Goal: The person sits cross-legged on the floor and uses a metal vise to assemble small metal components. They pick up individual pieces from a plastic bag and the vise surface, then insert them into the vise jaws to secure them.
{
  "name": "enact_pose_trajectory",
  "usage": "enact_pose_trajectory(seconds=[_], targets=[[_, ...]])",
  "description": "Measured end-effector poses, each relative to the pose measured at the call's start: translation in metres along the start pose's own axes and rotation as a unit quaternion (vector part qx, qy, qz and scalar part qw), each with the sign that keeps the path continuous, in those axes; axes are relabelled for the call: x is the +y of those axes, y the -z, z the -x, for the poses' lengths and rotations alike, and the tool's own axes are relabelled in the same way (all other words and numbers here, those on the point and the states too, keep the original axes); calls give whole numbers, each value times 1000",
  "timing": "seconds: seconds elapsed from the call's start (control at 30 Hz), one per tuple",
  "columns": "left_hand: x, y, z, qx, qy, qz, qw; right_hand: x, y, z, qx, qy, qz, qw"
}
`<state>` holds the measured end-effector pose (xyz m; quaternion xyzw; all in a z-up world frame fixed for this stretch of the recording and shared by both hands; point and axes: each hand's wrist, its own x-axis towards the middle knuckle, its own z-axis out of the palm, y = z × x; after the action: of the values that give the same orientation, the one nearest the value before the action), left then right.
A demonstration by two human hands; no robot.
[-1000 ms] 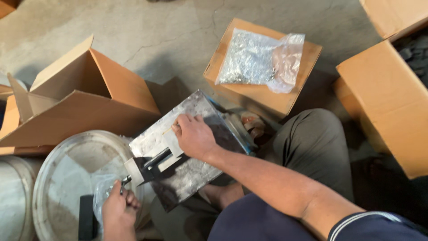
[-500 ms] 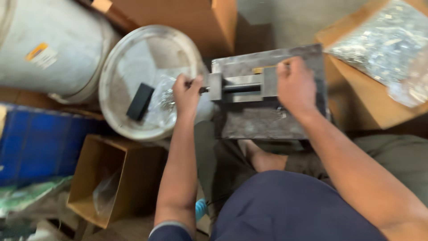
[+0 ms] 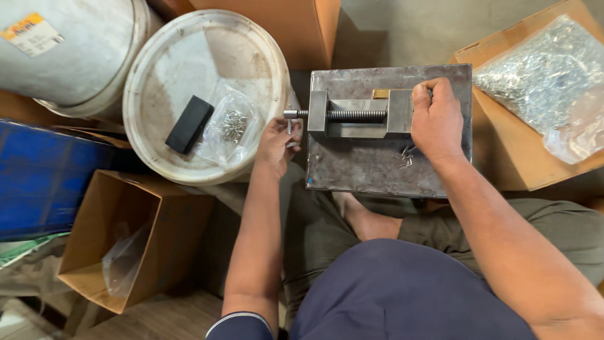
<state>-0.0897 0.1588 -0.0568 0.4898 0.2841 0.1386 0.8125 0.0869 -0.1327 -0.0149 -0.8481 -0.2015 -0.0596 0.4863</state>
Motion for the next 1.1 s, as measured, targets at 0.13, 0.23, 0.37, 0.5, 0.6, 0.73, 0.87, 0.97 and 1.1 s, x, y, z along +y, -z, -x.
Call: enact_pose_trajectory(seconds=[0.13,0.23,0.37,0.5,0.6,0.73,0.87,0.97,1.1], targets=[[3,-10,17,82,-54,-31,995,3,-3,-1,-8,-20,-13,1000],[-13,-35,48,195,-124,14,973,10,-6,-2,-31,-67,-108,991],[-49,-73,111,111,-176,-42,977,20,2,2,-71,-83,-283,953],[-63,-113,121,-103,26,113,988,12,27,-3,-125,-49,-365,921],[-64,-145,99,-150,112,155,970,-3,51,-7,-155,3,-220,963],[-68,-179,80,-157,166,141,963,-25,75,-10,-160,168,30,972],[-65,-194,72,-151,178,149,961,-42,81,-14,-170,213,118,955],[-65,-197,71,-143,184,164,959,-45,80,-13,-170,224,149,948],[-68,-199,70,-138,191,185,954,-42,78,-7,-135,276,166,937]])
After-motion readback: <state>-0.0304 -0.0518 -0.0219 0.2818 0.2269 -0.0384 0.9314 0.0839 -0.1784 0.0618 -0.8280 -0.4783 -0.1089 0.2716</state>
